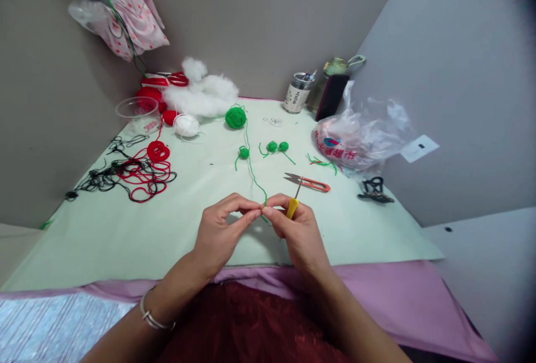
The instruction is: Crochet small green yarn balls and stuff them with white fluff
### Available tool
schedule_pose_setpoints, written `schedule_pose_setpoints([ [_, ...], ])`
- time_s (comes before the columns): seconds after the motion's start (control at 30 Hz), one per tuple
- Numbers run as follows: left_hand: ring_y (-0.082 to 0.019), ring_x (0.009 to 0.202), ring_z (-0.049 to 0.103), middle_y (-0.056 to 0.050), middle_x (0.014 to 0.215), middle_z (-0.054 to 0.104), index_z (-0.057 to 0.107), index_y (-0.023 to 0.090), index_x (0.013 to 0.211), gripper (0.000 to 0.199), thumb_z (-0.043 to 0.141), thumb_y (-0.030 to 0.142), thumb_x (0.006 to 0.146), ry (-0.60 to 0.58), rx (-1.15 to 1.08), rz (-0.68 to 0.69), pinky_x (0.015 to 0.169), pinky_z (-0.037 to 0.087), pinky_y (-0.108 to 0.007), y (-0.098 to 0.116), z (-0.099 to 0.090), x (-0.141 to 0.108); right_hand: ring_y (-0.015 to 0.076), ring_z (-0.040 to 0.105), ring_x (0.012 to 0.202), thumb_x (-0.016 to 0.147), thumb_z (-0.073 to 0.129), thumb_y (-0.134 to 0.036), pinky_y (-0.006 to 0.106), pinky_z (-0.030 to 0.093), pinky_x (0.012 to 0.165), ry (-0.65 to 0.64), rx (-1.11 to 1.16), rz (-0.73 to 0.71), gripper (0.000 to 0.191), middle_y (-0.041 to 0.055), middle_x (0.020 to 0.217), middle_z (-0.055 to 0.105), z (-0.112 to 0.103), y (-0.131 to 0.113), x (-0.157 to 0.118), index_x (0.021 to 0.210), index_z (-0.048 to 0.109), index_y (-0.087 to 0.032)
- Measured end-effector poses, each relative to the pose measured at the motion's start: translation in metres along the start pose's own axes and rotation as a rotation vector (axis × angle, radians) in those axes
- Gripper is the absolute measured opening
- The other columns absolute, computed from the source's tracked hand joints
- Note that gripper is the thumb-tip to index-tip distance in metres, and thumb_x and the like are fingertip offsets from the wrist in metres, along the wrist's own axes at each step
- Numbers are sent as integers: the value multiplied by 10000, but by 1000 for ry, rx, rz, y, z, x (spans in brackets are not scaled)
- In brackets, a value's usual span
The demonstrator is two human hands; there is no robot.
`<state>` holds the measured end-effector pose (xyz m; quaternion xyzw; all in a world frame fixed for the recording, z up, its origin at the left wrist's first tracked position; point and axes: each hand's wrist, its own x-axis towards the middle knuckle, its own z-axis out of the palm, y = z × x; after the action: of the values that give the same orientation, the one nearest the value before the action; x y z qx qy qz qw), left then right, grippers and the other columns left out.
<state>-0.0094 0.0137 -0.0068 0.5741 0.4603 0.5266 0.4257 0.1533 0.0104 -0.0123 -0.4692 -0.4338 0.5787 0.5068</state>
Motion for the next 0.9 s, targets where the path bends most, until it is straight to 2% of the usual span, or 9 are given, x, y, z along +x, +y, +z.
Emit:
schedule_pose_setpoints([
  [0.17, -160, 726, 646, -6, 740, 716, 743, 197, 806, 113, 766, 299, 847, -133, -108, -222, 727, 493, -278, 3, 1, -2, 69, 228, 478, 824, 804, -498, 255, 184, 469, 51, 45, 13, 311, -86, 532, 369, -1, -2, 1, 861, 758, -193],
  [0.27, -155, 764, 638, 0, 780, 695, 707, 196, 841, 173, 760, 358, 867, -154, -268, -339, 749, 479, -267, 0, 0, -4, 107, 409, 533, 957, 620, -549, 275, 348, 542, 50, 43, -49, 410, -16, 597, 531, -11, -10, 3, 889, 800, -186],
  [0.33, -154, 818, 628, -2, 830, 680, 703, 195, 849, 175, 766, 357, 870, -117, -311, -342, 794, 469, -262, -3, 0, -6, 161, 577, 711, 991, 550, -580, 308, 449, 692, 49, -2, -159, 490, 49, 743, 660, -20, -15, 3, 832, 809, -195],
  [0.37, -151, 840, 617, -3, 855, 669, 704, 195, 847, 166, 768, 345, 874, -97, -310, -323, 811, 463, -258, -5, 0, -7, 170, 585, 733, 1003, 518, -602, 314, 448, 702, 54, -42, -201, 542, 55, 746, 658, -24, -16, 1, 780, 801, -197],
  [0.47, -150, 912, 598, -12, 940, 644, 704, 201, 827, 136, 762, 307, 891, -60, -286, -241, 861, 456, -248, -7, 0, -9, 155, 502, 579, 1015, 419, -690, 323, 389, 579, 65, -135, -242, 672, 32, 613, 570, -30, -17, -7, 697, 760, -206],
  [0.53, -159, 958, 603, -22, 989, 640, 702, 202, 811, 141, 762, 300, 894, -44, -286, -216, 891, 463, -254, -7, 1, -9, 153, 496, 542, 1012, 422, -697, 325, 396, 561, 67, -156, -286, 645, 26, 609, 580, -28, -18, -16, 752, 761, -215],
  [0.7, -157, 961, 604, -20, 997, 641, 699, 210, 810, 137, 758, 293, 901, -53, -290, -219, 891, 461, -248, -4, 1, -10, 169, 624, 716, 996, 667, -341, 314, 490, 672, 28, -383, -473, 129, 20, 810, 689, -14, -23, -30, 937, 750, -261],
  [0.77, -159, 961, 602, -17, 987, 643, 697, 211, 819, 132, 752, 293, 907, -61, -295, -217, 899, 455, -249, -4, 1, -11, 178, 643, 746, 996, 647, -234, 323, 511, 693, 25, -508, -579, 100, 27, 831, 708, -11, -22, -31, 952, 734, -257],
  [0.9, -166, 955, 594, -19, 972, 647, 697, 202, 821, 144, 754, 308, 901, -90, -340, -239, 903, 445, -259, -1, 3, -12, 201, 691, 778, 973, 617, -120, 347, 553, 706, 58, -734, -854, 190, 58, 873, 752, -9, -11, -30, 1046, 736, -250],
])
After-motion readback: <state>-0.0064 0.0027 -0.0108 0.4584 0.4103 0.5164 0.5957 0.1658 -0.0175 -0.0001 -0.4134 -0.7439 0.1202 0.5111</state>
